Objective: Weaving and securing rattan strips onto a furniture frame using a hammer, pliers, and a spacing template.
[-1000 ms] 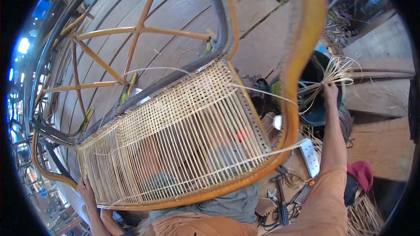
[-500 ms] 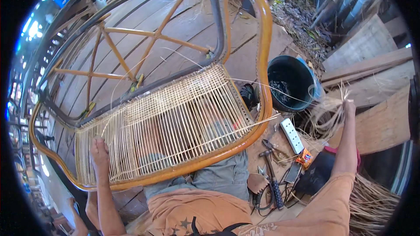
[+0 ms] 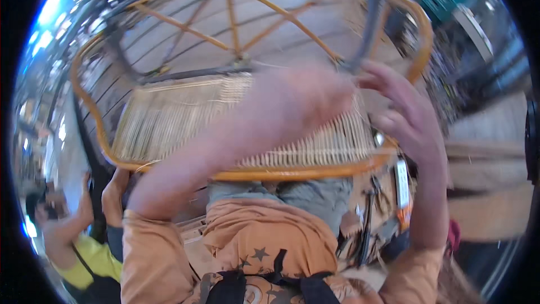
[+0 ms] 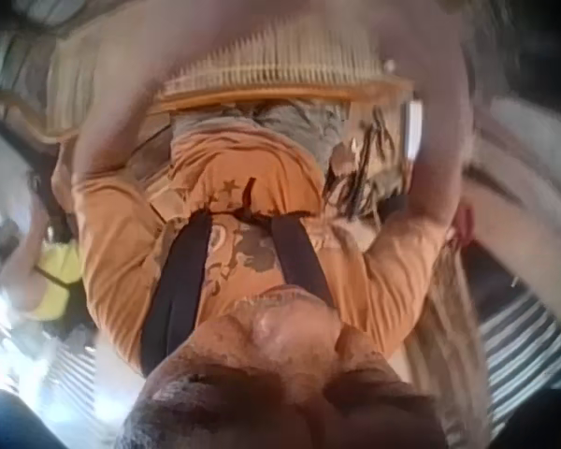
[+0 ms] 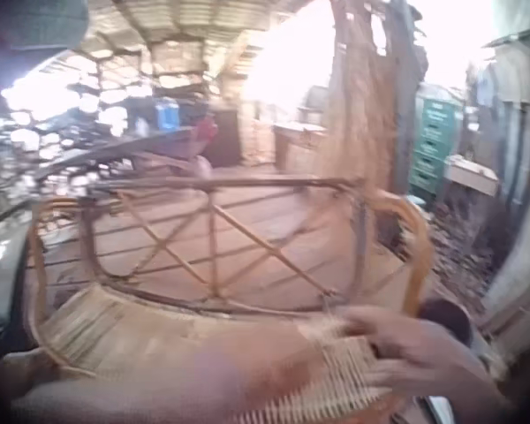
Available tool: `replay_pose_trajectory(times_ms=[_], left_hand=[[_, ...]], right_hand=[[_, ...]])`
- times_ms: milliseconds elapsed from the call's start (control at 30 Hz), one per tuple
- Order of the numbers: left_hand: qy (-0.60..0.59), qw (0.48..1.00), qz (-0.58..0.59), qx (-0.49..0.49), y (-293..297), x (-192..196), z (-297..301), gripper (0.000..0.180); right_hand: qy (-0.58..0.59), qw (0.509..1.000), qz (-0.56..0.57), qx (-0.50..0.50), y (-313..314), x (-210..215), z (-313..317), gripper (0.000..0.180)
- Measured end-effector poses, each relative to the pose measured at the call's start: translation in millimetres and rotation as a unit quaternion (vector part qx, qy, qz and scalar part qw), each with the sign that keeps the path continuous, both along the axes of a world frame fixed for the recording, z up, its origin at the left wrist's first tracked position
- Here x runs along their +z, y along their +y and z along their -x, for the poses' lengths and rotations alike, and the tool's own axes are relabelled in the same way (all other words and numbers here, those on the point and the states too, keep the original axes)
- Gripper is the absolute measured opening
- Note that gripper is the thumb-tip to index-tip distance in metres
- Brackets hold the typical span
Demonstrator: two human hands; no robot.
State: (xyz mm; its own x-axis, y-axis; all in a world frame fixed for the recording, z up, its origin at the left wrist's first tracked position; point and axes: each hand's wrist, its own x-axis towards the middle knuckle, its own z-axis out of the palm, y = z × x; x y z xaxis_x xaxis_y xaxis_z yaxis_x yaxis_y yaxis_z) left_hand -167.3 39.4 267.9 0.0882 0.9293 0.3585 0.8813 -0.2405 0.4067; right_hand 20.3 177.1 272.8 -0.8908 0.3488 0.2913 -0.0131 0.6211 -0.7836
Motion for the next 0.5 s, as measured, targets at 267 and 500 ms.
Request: replay_pose_trajectory(times_ms=[267,500], left_hand=[[0.123,0.947,-0.077,0.287,-39.0,4.4,146.4,0.023],[0.198,0.872,-0.012,0.447,-116.8,-69.9,344.7,0.041]], right_hand=[[-0.196,0.953,-0.178,-0.147,57.5,78.7,-105.3,0.017],[-0.240,0.850,-0.246,-0.398,145.7,55.4,-293.7,0.028]])
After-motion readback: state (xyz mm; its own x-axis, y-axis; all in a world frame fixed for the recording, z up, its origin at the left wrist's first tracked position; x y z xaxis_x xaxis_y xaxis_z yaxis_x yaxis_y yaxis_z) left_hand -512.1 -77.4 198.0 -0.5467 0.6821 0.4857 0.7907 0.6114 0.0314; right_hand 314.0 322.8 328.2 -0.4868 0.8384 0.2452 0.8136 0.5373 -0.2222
